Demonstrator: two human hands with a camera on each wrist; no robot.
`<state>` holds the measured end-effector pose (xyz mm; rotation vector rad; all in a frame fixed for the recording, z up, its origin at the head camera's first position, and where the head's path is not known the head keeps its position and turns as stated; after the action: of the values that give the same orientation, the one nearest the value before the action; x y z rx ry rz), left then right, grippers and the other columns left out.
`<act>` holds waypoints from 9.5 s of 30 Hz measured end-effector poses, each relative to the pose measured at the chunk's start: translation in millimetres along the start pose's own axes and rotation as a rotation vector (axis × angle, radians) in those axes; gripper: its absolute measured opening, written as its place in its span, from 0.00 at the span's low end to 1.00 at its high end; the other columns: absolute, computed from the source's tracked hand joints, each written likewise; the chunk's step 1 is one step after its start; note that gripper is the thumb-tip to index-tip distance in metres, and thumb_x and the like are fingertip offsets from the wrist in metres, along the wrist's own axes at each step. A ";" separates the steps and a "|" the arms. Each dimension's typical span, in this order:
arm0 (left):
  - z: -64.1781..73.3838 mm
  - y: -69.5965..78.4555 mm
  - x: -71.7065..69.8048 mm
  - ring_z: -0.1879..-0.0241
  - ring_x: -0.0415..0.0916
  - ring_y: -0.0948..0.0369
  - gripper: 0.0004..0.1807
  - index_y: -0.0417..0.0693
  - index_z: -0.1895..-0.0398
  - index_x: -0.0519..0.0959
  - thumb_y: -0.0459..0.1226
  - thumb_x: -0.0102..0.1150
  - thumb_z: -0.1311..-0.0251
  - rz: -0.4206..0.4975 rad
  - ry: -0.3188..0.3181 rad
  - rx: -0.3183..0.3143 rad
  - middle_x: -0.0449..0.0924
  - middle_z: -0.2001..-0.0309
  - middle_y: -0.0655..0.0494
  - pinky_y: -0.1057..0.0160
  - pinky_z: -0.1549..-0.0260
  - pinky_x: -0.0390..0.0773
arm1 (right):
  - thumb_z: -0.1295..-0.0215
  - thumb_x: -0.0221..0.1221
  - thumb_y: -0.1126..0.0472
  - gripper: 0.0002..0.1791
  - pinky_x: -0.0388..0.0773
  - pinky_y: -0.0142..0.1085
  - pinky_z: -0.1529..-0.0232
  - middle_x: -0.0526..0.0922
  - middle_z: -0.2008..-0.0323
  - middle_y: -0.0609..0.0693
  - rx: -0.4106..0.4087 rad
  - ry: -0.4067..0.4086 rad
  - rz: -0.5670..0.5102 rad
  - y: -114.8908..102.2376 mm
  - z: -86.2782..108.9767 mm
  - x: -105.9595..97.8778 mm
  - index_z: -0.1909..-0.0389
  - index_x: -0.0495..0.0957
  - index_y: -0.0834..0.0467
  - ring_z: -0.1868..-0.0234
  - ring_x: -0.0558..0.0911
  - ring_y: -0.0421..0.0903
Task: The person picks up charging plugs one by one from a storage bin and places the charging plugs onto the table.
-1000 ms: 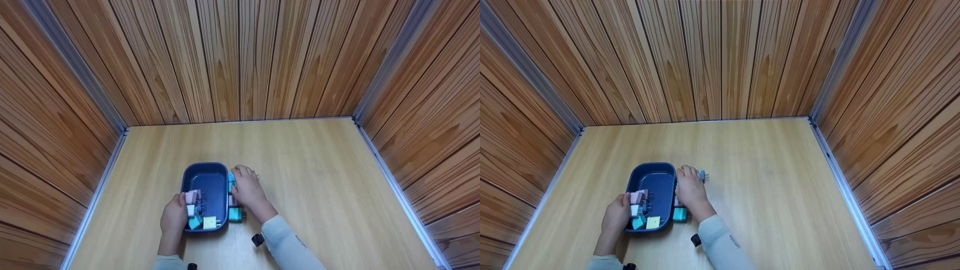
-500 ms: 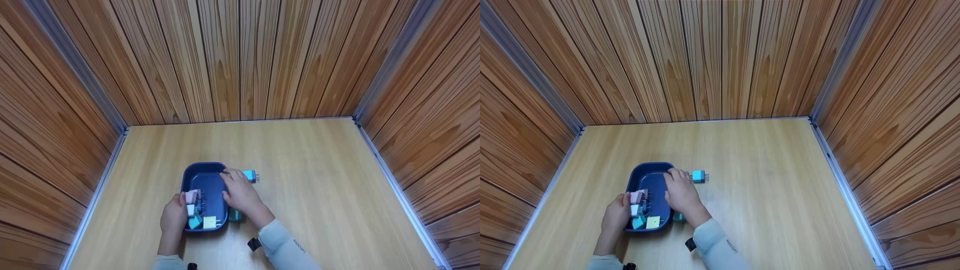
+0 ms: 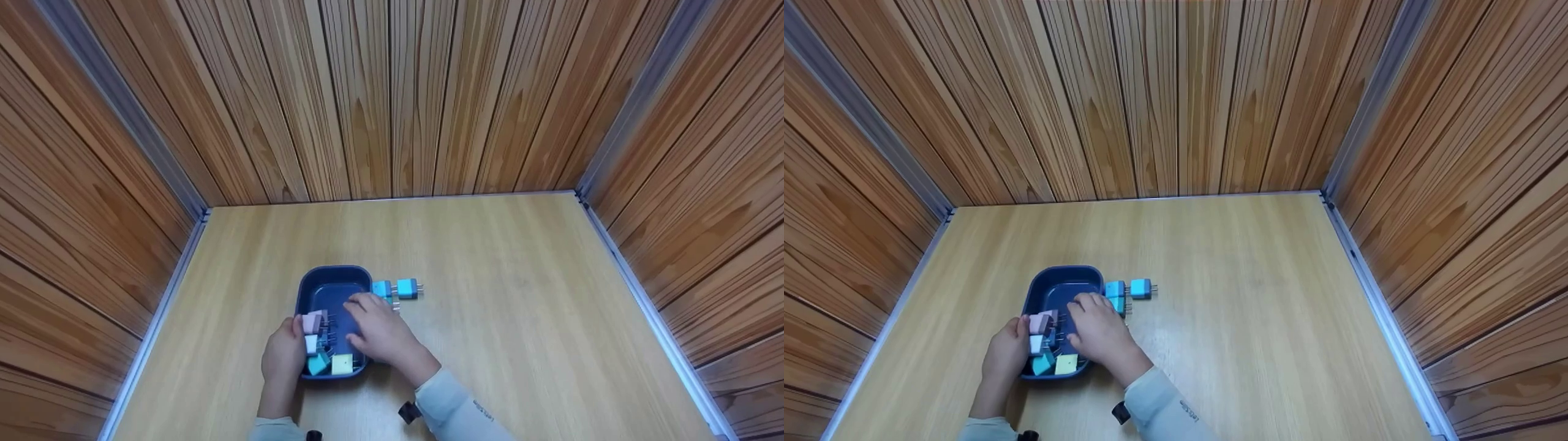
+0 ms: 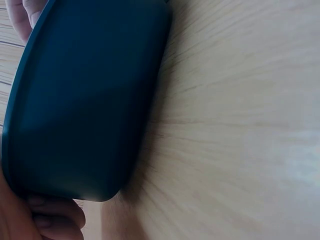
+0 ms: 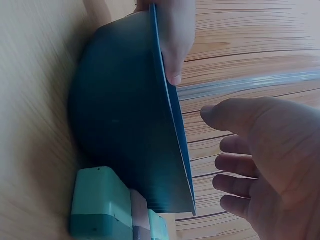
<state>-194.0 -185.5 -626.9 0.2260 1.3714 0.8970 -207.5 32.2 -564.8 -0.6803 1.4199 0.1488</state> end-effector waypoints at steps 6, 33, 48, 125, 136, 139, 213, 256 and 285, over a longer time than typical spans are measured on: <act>0.9 0.0 -0.1 0.70 0.75 0.54 0.30 0.42 0.50 0.78 0.57 0.33 0.20 -0.001 0.001 0.012 0.79 0.67 0.49 0.60 0.75 0.67 | 0.29 0.59 0.38 0.36 0.66 0.48 0.29 0.67 0.27 0.46 -0.017 -0.020 0.004 0.4 1.9 2.3 0.25 0.67 0.47 0.26 0.65 0.47; -0.1 -1.2 0.4 0.68 0.77 0.54 0.30 0.44 0.48 0.78 0.58 0.33 0.20 0.015 0.006 0.001 0.82 0.63 0.49 0.60 0.73 0.69 | 0.37 0.69 0.42 0.33 0.70 0.45 0.32 0.77 0.35 0.45 -0.103 -0.189 0.070 -20.4 0.8 21.5 0.32 0.75 0.45 0.33 0.74 0.46; -0.1 -1.9 0.1 0.70 0.76 0.53 0.30 0.43 0.49 0.78 0.57 0.34 0.20 -0.011 0.025 0.036 0.82 0.66 0.48 0.59 0.75 0.67 | 0.39 0.72 0.46 0.26 0.71 0.43 0.35 0.82 0.42 0.45 -0.133 -0.253 0.131 -24.3 -11.0 27.7 0.41 0.83 0.46 0.40 0.78 0.46; 0.1 0.6 -0.3 0.71 0.74 0.55 0.29 0.45 0.51 0.78 0.57 0.33 0.20 0.007 -0.001 -0.013 0.80 0.67 0.50 0.59 0.74 0.66 | 0.33 0.67 0.52 0.23 0.76 0.37 0.43 0.77 0.48 0.38 -0.106 -0.185 -0.164 1.7 5.6 2.7 0.38 0.79 0.43 0.48 0.73 0.37; 1.1 0.5 1.3 0.71 0.75 0.54 0.28 0.45 0.50 0.78 0.57 0.35 0.20 -0.003 0.003 0.002 0.80 0.68 0.50 0.60 0.76 0.66 | 0.33 0.66 0.53 0.23 0.74 0.35 0.43 0.76 0.46 0.40 -0.128 -0.094 -0.180 3.8 17.8 -3.0 0.37 0.79 0.46 0.47 0.71 0.39; 1.0 0.5 1.5 0.71 0.74 0.55 0.29 0.45 0.51 0.78 0.57 0.34 0.20 0.003 -0.001 -0.001 0.79 0.68 0.50 0.60 0.75 0.66 | 0.33 0.65 0.52 0.23 0.74 0.35 0.43 0.76 0.46 0.40 -0.143 -0.061 -0.180 5.0 19.5 -3.2 0.38 0.79 0.47 0.47 0.72 0.39; 1.5 -0.1 3.6 0.71 0.75 0.55 0.27 0.45 0.50 0.78 0.56 0.36 0.20 -0.001 -0.015 -0.022 0.79 0.69 0.50 0.60 0.74 0.67 | 0.34 0.66 0.53 0.26 0.73 0.44 0.36 0.76 0.40 0.46 0.207 0.146 -0.259 101.8 28.2 -10.9 0.35 0.76 0.50 0.38 0.74 0.45; 2.0 -0.2 0.2 0.71 0.75 0.55 0.27 0.45 0.52 0.78 0.56 0.37 0.20 0.020 0.012 -0.012 0.79 0.70 0.50 0.60 0.74 0.67 | 0.37 0.66 0.63 0.25 0.73 0.47 0.36 0.73 0.38 0.55 0.274 0.228 -0.156 117.3 7.2 17.5 0.38 0.78 0.60 0.38 0.76 0.54; 0.9 -1.2 1.2 0.72 0.75 0.55 0.27 0.45 0.51 0.78 0.56 0.36 0.20 0.012 0.004 -0.005 0.78 0.71 0.50 0.60 0.76 0.66 | 0.37 0.66 0.63 0.25 0.74 0.46 0.38 0.74 0.41 0.52 0.262 0.198 -0.125 119.2 8.8 23.5 0.38 0.78 0.58 0.40 0.76 0.51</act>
<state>-192.8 -185.2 -628.3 0.2289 1.3730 0.9106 -253.5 125.6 -628.0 -0.5758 1.5468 -0.2053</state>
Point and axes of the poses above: each hand's wrist, its own z-axis away from the middle knuckle, its own x-axis out of the palm, y = z × x, the point moved 2 cm from there along -z, towards the middle knuckle
